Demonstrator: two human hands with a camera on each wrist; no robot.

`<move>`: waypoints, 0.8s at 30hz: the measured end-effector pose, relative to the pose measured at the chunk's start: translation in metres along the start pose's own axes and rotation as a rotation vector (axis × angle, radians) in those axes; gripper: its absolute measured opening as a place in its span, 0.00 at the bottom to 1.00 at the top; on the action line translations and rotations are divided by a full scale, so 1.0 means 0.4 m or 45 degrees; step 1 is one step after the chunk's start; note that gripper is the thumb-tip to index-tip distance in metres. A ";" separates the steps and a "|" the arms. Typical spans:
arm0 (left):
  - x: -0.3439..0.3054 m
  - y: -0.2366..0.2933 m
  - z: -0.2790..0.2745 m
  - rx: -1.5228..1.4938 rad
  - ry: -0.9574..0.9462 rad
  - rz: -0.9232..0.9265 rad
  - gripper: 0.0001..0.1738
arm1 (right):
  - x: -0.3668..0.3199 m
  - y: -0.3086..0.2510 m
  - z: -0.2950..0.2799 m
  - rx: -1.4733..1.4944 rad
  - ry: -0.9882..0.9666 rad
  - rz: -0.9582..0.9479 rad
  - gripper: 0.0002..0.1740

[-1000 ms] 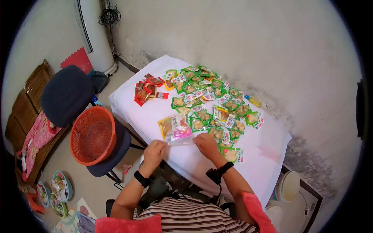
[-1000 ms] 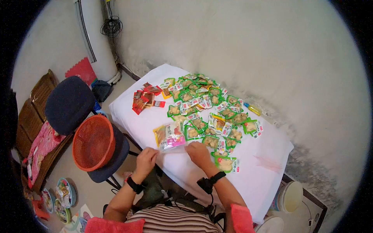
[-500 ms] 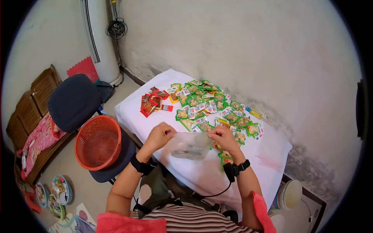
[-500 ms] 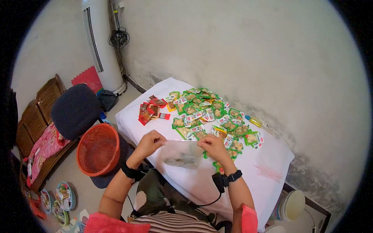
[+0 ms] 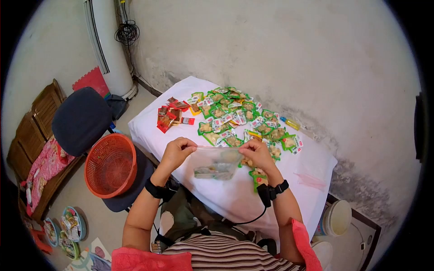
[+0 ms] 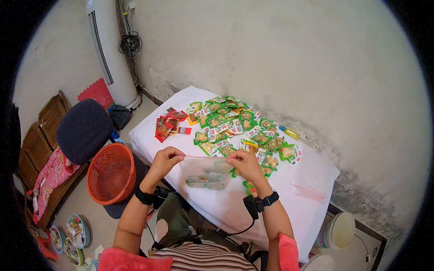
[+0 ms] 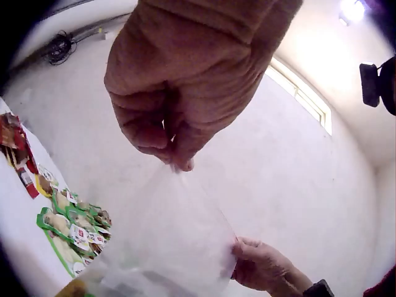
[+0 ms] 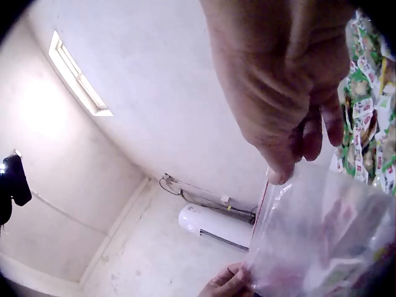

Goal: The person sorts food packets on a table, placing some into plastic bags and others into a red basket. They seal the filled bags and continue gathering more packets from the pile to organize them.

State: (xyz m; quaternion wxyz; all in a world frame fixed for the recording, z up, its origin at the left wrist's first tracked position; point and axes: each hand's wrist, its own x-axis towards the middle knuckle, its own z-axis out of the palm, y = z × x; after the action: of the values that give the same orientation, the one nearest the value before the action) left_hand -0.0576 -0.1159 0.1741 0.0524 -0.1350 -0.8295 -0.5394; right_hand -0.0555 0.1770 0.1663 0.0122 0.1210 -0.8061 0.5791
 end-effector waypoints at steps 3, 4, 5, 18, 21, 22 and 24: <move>0.001 -0.005 0.000 0.018 0.023 0.030 0.06 | 0.004 0.012 -0.003 0.012 0.027 -0.026 0.07; 0.002 -0.007 0.000 0.017 0.023 0.029 0.06 | 0.005 0.014 -0.002 0.018 0.033 -0.045 0.07; 0.002 -0.010 -0.001 0.015 0.013 0.029 0.05 | 0.005 0.014 -0.002 0.018 0.032 -0.044 0.07; 0.008 0.048 0.043 0.715 0.421 0.705 0.10 | 0.005 -0.005 0.022 -0.001 0.092 -0.230 0.05; 0.033 0.098 0.106 0.636 0.241 0.778 0.12 | 0.005 -0.020 0.030 -0.036 0.097 -0.274 0.05; 0.044 0.108 0.127 0.635 0.244 0.776 0.12 | 0.007 -0.022 0.032 -0.078 0.088 -0.312 0.05; 0.068 0.120 0.159 0.613 -0.029 0.783 0.09 | 0.010 -0.019 0.037 -0.089 0.084 -0.320 0.05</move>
State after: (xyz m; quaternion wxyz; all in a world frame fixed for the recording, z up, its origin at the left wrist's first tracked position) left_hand -0.0663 -0.0353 0.1966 0.2326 -0.3673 -0.8536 -0.2870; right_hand -0.0561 0.1602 0.1691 0.1154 0.2013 -0.8034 0.5484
